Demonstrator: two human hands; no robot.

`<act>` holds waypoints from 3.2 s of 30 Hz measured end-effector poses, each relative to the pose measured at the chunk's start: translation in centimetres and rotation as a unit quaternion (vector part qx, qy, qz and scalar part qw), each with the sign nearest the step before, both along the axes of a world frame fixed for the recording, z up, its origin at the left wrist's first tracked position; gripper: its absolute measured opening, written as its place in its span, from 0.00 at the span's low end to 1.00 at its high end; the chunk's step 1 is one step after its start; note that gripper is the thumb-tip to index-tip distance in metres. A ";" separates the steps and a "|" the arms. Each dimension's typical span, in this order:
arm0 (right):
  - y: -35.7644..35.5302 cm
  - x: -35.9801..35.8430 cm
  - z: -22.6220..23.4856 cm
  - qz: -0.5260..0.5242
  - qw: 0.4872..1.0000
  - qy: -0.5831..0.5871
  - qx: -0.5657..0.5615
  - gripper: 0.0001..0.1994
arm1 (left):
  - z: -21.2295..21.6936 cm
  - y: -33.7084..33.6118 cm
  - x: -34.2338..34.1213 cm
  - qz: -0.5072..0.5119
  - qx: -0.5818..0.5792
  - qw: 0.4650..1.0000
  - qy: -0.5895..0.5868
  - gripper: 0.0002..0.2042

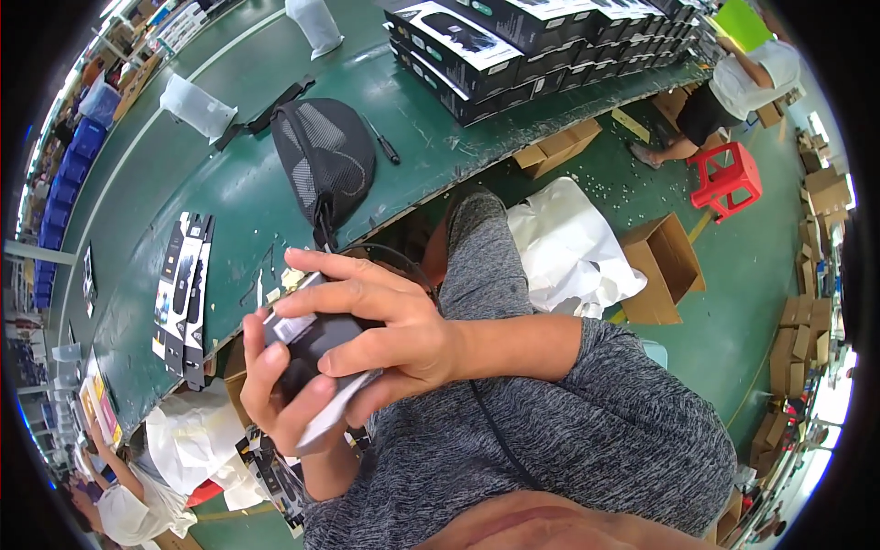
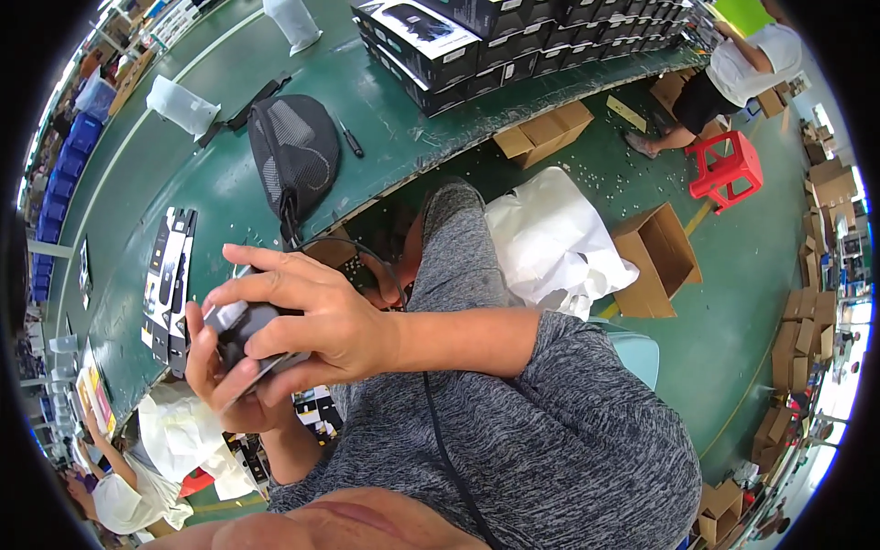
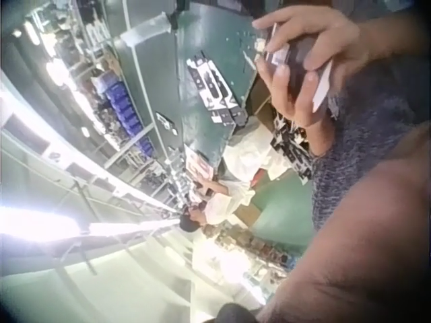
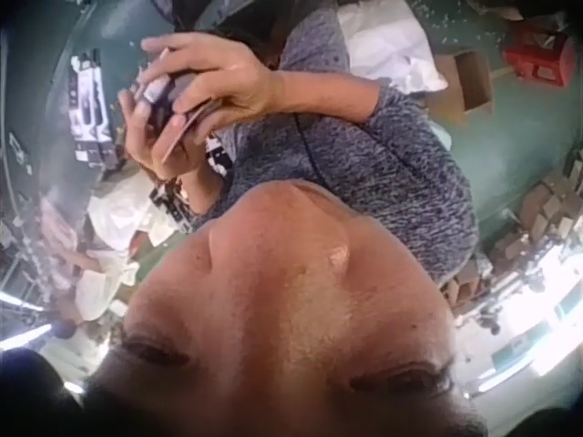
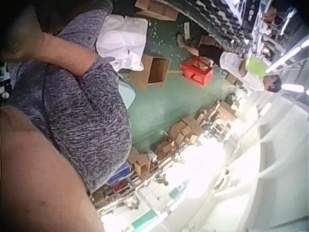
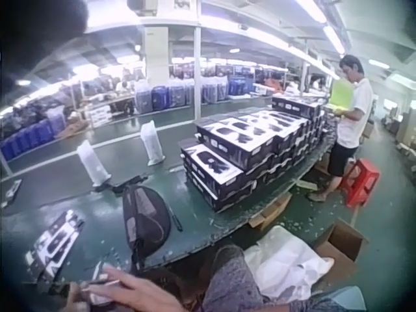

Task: The person takes flat cardboard packaging sheets from the assembly line, folds them into boxes by hand, and stacks the assembled boxes on the table.

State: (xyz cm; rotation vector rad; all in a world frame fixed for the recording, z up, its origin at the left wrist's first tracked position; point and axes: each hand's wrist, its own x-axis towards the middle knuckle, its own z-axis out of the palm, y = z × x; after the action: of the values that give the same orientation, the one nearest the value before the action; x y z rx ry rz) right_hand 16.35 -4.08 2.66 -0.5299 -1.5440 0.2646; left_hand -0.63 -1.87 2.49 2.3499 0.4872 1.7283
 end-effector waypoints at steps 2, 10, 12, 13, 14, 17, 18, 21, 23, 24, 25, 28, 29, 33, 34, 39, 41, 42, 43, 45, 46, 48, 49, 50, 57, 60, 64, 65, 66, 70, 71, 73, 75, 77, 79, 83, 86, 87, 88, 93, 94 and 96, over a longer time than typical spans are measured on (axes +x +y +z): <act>0.1 0.0 -0.8 0.013 1.000 0.015 -0.001 0.23 | 0.2 -0.4 0.5 -0.006 0.004 1.000 -0.012 0.07; -0.5 0.1 -0.2 0.003 0.999 0.045 -0.012 0.17 | -0.7 0.2 0.1 -0.075 -0.011 0.997 -0.029 0.15; -0.5 0.2 0.0 -0.005 0.998 0.055 -0.004 0.16 | -0.9 -0.2 -0.2 -0.003 0.001 1.000 0.010 0.24; -0.6 0.2 0.0 -0.006 0.998 0.055 -0.004 0.16 | -0.9 -0.3 -0.3 -0.004 0.001 1.000 0.009 0.24; -0.7 0.3 0.0 0.009 0.999 0.049 0.007 0.16 | -0.8 -0.3 -0.4 -0.028 -0.028 0.999 -0.008 0.25; -0.8 0.5 0.4 0.050 0.997 0.056 0.036 0.14 | -0.1 -1.3 -0.1 -0.090 -0.159 0.980 -0.079 0.30; -1.0 -0.3 0.4 0.121 0.987 0.102 0.018 0.13 | 0.7 -1.3 0.9 -0.134 -0.194 0.964 -0.123 0.26; -0.4 -1.1 -0.4 0.232 0.960 0.153 0.019 0.19 | 6.3 -2.4 -0.1 -0.150 -0.580 0.800 0.040 0.30; 0.2 -0.6 -0.1 0.090 0.992 0.078 -0.043 0.27 | -1.3 -1.1 -4.0 -0.060 -0.577 0.812 -0.064 0.55; 0.6 -1.5 -1.5 0.095 0.984 0.108 -0.109 0.37 | -0.6 -0.9 -3.5 -0.134 -0.475 0.869 -0.023 0.61; 0.3 -2.1 -2.6 0.114 0.961 0.154 -0.200 0.42 | -1.3 -0.3 -3.4 -0.125 -0.417 0.900 -0.031 0.64; -0.8 -2.5 -2.4 0.298 0.805 0.291 -0.423 0.40 | 0.9 2.1 -3.6 -0.032 -0.143 0.971 0.191 0.57; -1.2 -2.7 -1.9 0.336 0.752 0.373 -0.427 0.30 | 1.5 1.8 -3.4 -0.025 -0.146 0.969 0.200 0.55; -0.7 -2.7 -2.9 0.341 0.726 0.379 -0.462 0.32 | 0.3 2.2 -3.2 -0.002 -0.124 0.973 0.195 0.51; -0.5 -2.8 -3.0 0.339 0.732 0.368 -0.462 0.32 | 0.2 2.3 -3.2 0.011 -0.124 0.974 0.190 0.50; 0.0 -3.0 -3.7 0.330 0.744 0.351 -0.464 0.30 | 0.1 2.3 -3.4 0.022 -0.122 0.972 0.198 0.50; 0.0 -3.0 -3.8 0.323 0.750 0.349 -0.459 0.30 | 0.0 2.4 -3.4 0.026 -0.121 0.972 0.200 0.50; 0.0 -3.0 -3.8 0.319 0.752 0.347 -0.460 0.29 | 0.1 2.4 -3.4 0.026 -0.120 0.972 0.199 0.50; 0.0 -3.0 -3.8 0.313 0.754 0.346 -0.462 0.29 | 0.0 2.4 -3.4 0.028 -0.117 0.972 0.201 0.50; 0.2 -3.0 -4.1 0.308 0.762 0.340 -0.456 0.29 | -0.1 2.4 -3.4 0.028 -0.115 0.972 0.201 0.50; 0.2 -2.9 -4.3 0.307 0.769 0.334 -0.450 0.29 | -0.2 2.4 -3.4 0.031 -0.117 0.972 0.203 0.50; 0.3 -2.8 -4.4 0.296 0.776 0.322 -0.454 0.28 | -0.3 2.3 -3.4 0.034 -0.121 0.971 0.205 0.50; 0.4 -2.8 -4.5 0.286 0.783 0.311 -0.456 0.28 | -0.4 2.4 -3.4 0.035 -0.119 0.970 0.209 0.50; 0.5 -2.8 -4.6 0.285 0.783 0.310 -0.457 0.28 | -0.4 2.5 -3.4 0.036 -0.117 0.969 0.214 0.50; 0.8 -2.4 -5.3 0.301 0.785 0.302 -0.451 0.32 | -0.4 2.4 -3.2 0.041 -0.123 0.968 0.216 0.50; 0.8 -1.9 -6.1 0.321 0.779 0.325 -0.429 0.44 | -0.2 2.5 -2.9 0.024 -0.156 0.968 0.197 0.52; 1.5 1.3 -4.6 0.103 0.962 0.013 -0.252 0.52 | 0.3 3.1 -2.9 0.089 -0.095 0.957 0.258 0.50; 1.1 2.9 -3.0 0.036 0.963 -0.178 -0.201 0.48 | 0.9 2.8 -2.6 0.099 -0.090 0.948 0.289 0.48; 0.6 2.3 -2.9 0.018 0.947 -0.237 -0.214 0.38 | 0.5 2.5 -2.6 0.092 -0.086 0.941 0.315 0.47; -0.2 3.7 -3.2 -0.048 0.936 -0.259 -0.234 0.35 | 0.5 2.3 -2.8 0.099 -0.061 0.943 0.313 0.48; -0.3 4.8 -3.2 -0.067 0.934 -0.266 -0.229 0.35 | -0.4 2.6 -4.2 0.112 -0.038 0.969 0.218 0.50; -1.1 6.8 -4.1 -0.030 0.950 -0.047 -0.307 0.34 | -2.6 2.2 -6.8 0.113 -0.101 0.986 -0.066 0.20; -1.5 9.3 -5.9 0.058 0.940 0.080 -0.325 0.33 | -3.9 3.3 -10.8 0.087 -0.238 0.963 -0.093 0.10; -1.9 10.3 -5.9 0.101 0.933 0.029 -0.344 0.33 | -6.5 2.4 -15.9 0.132 -0.355 0.925 0.042 0.07; -2.1 9.5 -5.7 0.133 0.918 0.066 -0.368 0.32 | -7.7 1.5 -18.5 0.059 -0.353 0.932 0.062 0.07; -1.7 10.3 -5.6 0.259 0.867 0.069 -0.420 0.30 | -5.7 2.8 -18.4 -0.286 -0.058 0.929 0.228 0.16; -1.6 9.4 -5.2 0.321 0.819 0.108 -0.463 0.35 | -4.3 2.5 -19.3 -0.239 -0.384 0.822 0.347 0.20; -1.4 9.0 -5.0 0.330 0.797 0.120 -0.492 0.39 | -4.4 2.7 -19.2 -0.241 -0.388 0.824 0.334 0.19; -1.4 8.4 -5.0 0.341 0.795 0.090 -0.494 0.39 | -4.4 2.8 -19.2 -0.243 -0.393 0.826 0.322 0.19; -1.2 5.8 -6.6 0.373 0.841 -0.083 -0.383 0.38 | -4.9 3.2 -18.7 -0.237 -0.417 0.841 0.250 0.17; -1.4 5.4 -6.3 0.392 0.825 -0.078 -0.400 0.39 | -5.0 3.3 -18.7 -0.234 -0.423 0.844 0.233 0.17; -1.6 4.9 -6.2 0.385 0.831 -0.100 -0.388 0.37 | -5.5 3.5 -18.6 -0.230 -0.432 0.849 0.198 0.16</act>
State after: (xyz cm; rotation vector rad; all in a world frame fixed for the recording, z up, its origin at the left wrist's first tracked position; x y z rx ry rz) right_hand 21.28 -5.64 -3.57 -0.5318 -1.7648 1.5542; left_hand -19.27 1.60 -2.97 1.8811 0.5451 0.5885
